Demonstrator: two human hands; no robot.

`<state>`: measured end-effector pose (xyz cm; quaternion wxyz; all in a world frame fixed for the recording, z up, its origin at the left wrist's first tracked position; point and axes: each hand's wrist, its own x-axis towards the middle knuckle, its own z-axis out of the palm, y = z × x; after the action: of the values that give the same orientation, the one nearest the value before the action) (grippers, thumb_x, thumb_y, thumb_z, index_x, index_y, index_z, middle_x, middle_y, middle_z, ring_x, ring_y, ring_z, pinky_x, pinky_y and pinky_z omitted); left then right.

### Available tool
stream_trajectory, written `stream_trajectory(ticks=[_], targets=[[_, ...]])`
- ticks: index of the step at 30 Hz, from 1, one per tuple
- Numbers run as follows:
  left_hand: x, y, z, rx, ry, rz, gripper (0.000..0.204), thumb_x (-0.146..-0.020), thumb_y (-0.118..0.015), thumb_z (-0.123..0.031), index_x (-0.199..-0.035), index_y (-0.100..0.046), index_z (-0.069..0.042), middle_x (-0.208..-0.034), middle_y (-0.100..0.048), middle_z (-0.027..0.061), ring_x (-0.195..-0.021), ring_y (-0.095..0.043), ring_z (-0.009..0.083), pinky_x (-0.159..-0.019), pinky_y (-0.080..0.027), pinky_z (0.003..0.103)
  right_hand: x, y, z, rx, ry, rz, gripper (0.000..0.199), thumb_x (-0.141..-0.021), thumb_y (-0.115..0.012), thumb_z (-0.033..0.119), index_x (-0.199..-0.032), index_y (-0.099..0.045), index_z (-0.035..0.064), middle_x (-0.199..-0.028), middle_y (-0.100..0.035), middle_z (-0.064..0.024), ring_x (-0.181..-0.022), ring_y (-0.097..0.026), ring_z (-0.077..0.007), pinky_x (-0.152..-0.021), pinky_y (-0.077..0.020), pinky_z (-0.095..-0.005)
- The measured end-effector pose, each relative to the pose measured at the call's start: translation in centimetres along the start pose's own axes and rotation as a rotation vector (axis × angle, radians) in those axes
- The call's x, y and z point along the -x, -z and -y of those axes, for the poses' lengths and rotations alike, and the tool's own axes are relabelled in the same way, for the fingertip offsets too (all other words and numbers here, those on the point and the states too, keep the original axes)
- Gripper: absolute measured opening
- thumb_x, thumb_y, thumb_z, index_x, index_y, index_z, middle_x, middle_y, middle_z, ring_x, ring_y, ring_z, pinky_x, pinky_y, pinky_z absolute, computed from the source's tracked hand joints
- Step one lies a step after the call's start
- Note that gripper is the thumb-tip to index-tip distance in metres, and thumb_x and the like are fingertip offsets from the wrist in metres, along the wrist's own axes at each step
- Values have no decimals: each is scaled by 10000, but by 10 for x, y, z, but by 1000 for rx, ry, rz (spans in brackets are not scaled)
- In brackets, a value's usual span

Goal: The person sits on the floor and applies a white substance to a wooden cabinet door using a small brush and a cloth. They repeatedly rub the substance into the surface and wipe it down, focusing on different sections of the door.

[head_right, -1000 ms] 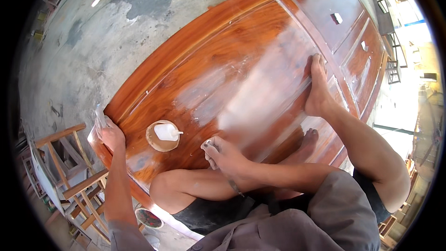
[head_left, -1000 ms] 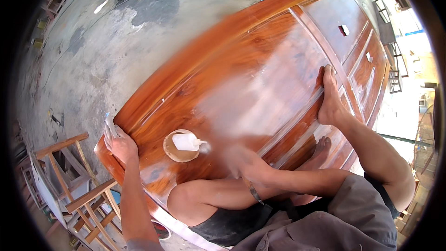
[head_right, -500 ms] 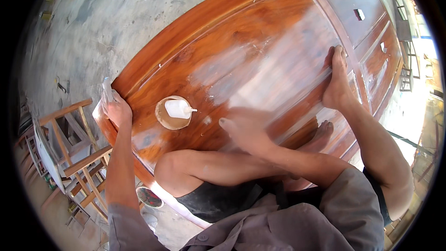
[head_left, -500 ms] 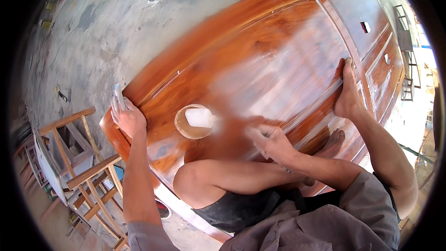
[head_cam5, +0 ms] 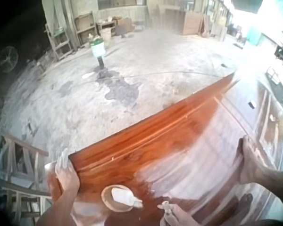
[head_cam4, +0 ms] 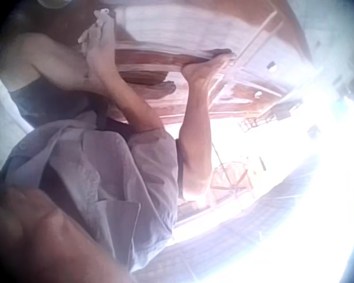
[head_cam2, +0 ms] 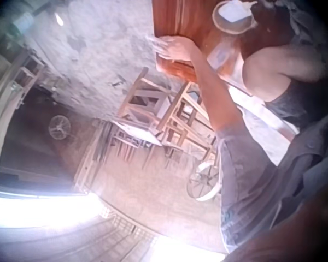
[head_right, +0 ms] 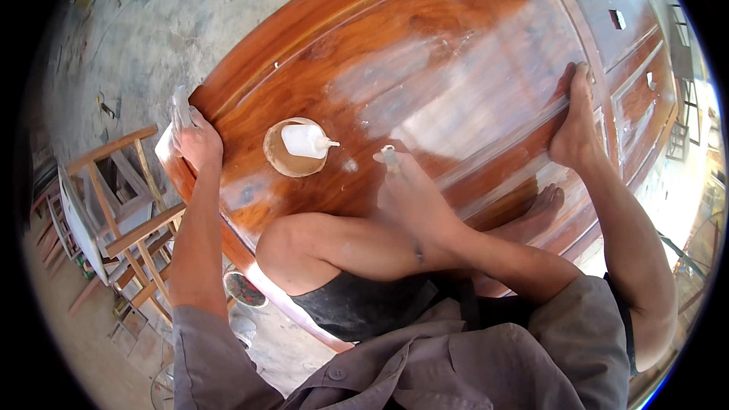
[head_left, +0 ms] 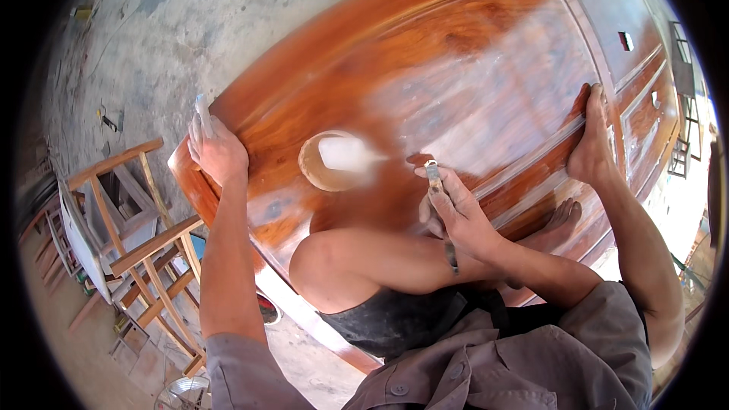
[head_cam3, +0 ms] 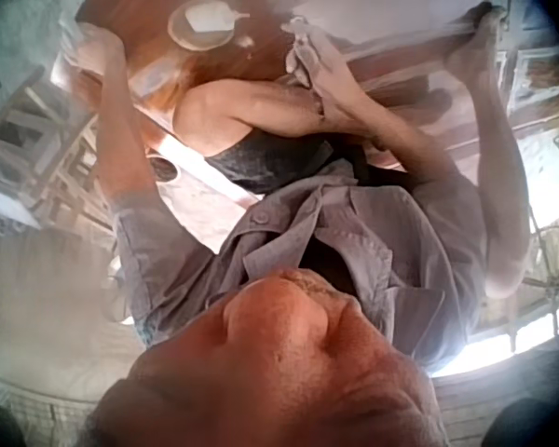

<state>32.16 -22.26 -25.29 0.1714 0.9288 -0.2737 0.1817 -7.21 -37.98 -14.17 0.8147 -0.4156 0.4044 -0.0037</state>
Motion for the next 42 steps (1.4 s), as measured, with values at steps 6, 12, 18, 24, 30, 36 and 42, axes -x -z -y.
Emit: stream_trajectory(ticks=[6,12,18,24,30,36,42], targets=[[13,2,21,-72,-9,36,434,-1046,-563,-290,-1279,-646,66,-1260,-671,303,-1189,-592,501,-1071,-432,575,-12,4,-21,236,118,30,219,-1090,-491,71,-1281,-596,40,-910,-601,-29,-732,-566,-79,-632,-493,-241],[-7,-9,-10,-51,34,17,421,-1045,-558,-217,-1436,-627,-74,-1495,-585,173,-1446,-477,360,-1241,-305,520,-15,8,9,104,23,-31,191,-1085,-532,61,-1269,-579,50,-868,-681,-86,-657,-649,-108,-575,-533,-247],[11,1,6,-35,112,53,416,-1073,-520,-194,-1460,-601,-63,-1495,-582,169,-1458,-470,352,-1236,-305,528,-18,0,1,230,174,-28,16,-1039,-622,31,-1044,-624,16,-823,-700,-66,-629,-651,-90,-549,-508,-218],[7,2,-5,-21,106,28,406,-1070,-523,-192,-1437,-618,-48,-1486,-587,176,-1458,-470,357,-1233,-310,531,-12,11,11,360,119,40,63,-1021,-618,-2,-965,-612,24,-742,-632,-10,-570,-544,-41,-518,-427,-211],[9,1,6,-25,136,94,456,-1044,-565,-204,-1471,-580,-44,-1535,-537,160,-1511,-400,335,-1264,-263,519,-11,-3,14,339,89,53,82,-1030,-625,31,-951,-607,21,-703,-615,-4,-538,-531,-34,-485,-421,-211],[-3,1,-1,-17,65,-13,401,-1043,-566,-192,-1408,-643,-45,-1473,-599,182,-1454,-468,361,-1242,-299,535,-8,1,11,340,71,38,122,-1054,-627,109,-997,-654,4,-790,-710,-80,-591,-643,-81,-519,-503,-221],[7,4,15,-195,11,88,368,-1025,-578,-222,-1261,-675,44,-1345,-628,270,-1260,-561,455,-1135,-400,558,-17,-4,33,230,-122,-58,415,-1129,-525,302,-1440,-615,43,-821,-692,-72,-522,-527,-65,-457,-391,-207]])
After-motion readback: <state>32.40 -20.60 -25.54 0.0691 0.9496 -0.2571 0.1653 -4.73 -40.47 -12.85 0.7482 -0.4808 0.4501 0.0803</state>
